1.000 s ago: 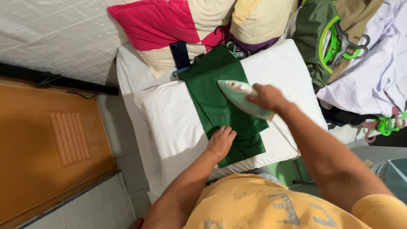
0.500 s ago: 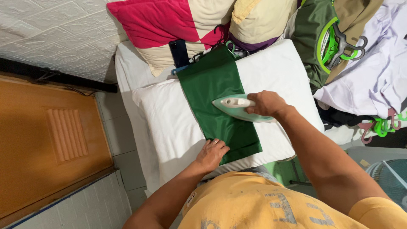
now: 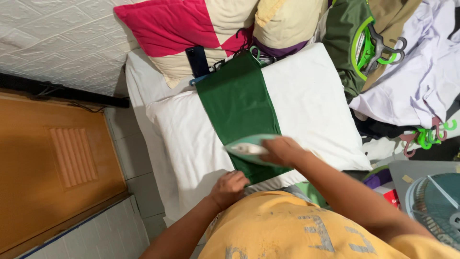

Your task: The person irons a pair of green shorts on a bed, then hangs them on a hanger. Next, the person irons a white and green t-shirt on the same bed, smoothing and flipping it during the process.

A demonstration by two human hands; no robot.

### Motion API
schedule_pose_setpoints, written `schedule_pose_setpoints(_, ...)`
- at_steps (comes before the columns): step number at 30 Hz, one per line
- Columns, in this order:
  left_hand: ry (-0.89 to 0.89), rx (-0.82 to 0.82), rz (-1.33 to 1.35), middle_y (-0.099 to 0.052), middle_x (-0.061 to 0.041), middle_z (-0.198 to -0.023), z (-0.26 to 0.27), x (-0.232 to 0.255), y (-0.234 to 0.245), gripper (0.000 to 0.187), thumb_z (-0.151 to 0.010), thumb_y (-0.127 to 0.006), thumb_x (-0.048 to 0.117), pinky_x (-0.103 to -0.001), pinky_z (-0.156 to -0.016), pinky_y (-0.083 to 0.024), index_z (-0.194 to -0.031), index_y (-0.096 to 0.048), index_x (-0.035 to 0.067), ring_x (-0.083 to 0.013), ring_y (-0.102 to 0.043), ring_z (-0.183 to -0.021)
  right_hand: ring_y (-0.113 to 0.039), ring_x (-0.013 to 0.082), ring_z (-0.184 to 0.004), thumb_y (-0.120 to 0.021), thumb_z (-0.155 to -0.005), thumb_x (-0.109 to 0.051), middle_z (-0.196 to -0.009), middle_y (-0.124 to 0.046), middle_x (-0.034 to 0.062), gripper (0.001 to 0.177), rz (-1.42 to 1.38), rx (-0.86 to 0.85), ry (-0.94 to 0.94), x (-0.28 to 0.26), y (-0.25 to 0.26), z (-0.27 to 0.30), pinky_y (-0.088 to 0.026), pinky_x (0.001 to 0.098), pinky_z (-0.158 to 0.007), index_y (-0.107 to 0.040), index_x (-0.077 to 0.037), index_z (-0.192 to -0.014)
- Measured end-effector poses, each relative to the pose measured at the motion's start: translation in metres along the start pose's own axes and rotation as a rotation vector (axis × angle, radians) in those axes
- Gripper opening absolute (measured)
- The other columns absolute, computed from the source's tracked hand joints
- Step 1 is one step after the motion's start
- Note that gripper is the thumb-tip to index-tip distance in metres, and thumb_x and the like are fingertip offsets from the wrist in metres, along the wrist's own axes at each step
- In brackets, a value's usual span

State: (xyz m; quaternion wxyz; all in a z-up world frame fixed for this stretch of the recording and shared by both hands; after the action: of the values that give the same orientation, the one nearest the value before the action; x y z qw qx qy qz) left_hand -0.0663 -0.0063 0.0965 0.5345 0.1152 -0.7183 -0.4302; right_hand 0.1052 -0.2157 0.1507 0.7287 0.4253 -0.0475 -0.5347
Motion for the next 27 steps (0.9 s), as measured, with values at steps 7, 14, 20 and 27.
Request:
schedule_pose_setpoints(7, 0.128, 0.157, -0.068, -0.059, -0.013, -0.121, -0.021, 0.012, 0.018, 0.028, -0.083, -0.073, 0.014, -0.049, -0.093, -0.047, -0.110, -0.069, 0.007, -0.0330, -0.056, -0.113, -0.071, 0.0465, -0.087, -0.065, -0.093, -0.052, -0.091, -0.073, 0.0295, 0.055, -0.266, 0.386, -0.606, 0.085, -0.055, 0.073, -0.056, 0.0536, -0.080, -0.061, -0.001, -0.112)
schedule_pose_setpoints(14, 0.135, -0.047, -0.124, -0.059, -0.007, -0.114, -0.043, -0.008, -0.007, 0.029, -0.086, -0.075, 0.017, -0.047, -0.095, -0.044, -0.114, -0.069, 0.011, -0.0282, -0.056, -0.113, -0.074, 0.0465, -0.085, -0.062, -0.093, -0.056, -0.089, -0.072, 0.0319, 0.062, -0.260, 0.342, -0.609, 0.102, -0.039, 0.104, -0.058, 0.0531, -0.078, -0.058, -0.001, -0.120)
schedule_pose_setpoints(20, -0.094, 0.090, -0.149, -0.059, -0.010, -0.117, -0.040, -0.012, -0.020, 0.036, -0.079, -0.068, 0.010, -0.045, -0.089, -0.046, -0.115, -0.069, 0.011, -0.0295, -0.058, -0.109, -0.070, 0.0477, -0.085, -0.062, -0.090, -0.053, -0.089, -0.073, 0.0273, 0.055, -0.208, 0.357, -0.479, 0.063, -0.079, 0.105, -0.056, 0.0555, -0.075, -0.056, -0.004, -0.113)
schedule_pose_setpoints(27, -0.040, -0.026, -0.184, -0.057, -0.010, -0.106, -0.037, -0.015, -0.025, 0.036, -0.088, -0.058, 0.004, -0.046, -0.086, -0.046, -0.122, -0.070, 0.007, -0.0308, -0.057, -0.103, -0.067, 0.0527, -0.085, -0.063, -0.096, -0.051, -0.089, -0.070, 0.0325, 0.052, -0.319, 0.545, -0.593, 0.066, -0.060, 0.037, -0.053, 0.0587, -0.077, -0.055, 0.000, -0.105)
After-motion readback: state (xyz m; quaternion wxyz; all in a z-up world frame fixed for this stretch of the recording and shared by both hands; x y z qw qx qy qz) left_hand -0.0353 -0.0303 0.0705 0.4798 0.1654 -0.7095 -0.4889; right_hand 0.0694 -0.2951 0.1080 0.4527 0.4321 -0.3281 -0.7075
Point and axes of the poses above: each hand's wrist, its own z-axis away from the middle knuckle, its own y-axis out of the back of the hand, x = y × z, the point moved 1 cm from there along -z, towards the middle knuckle
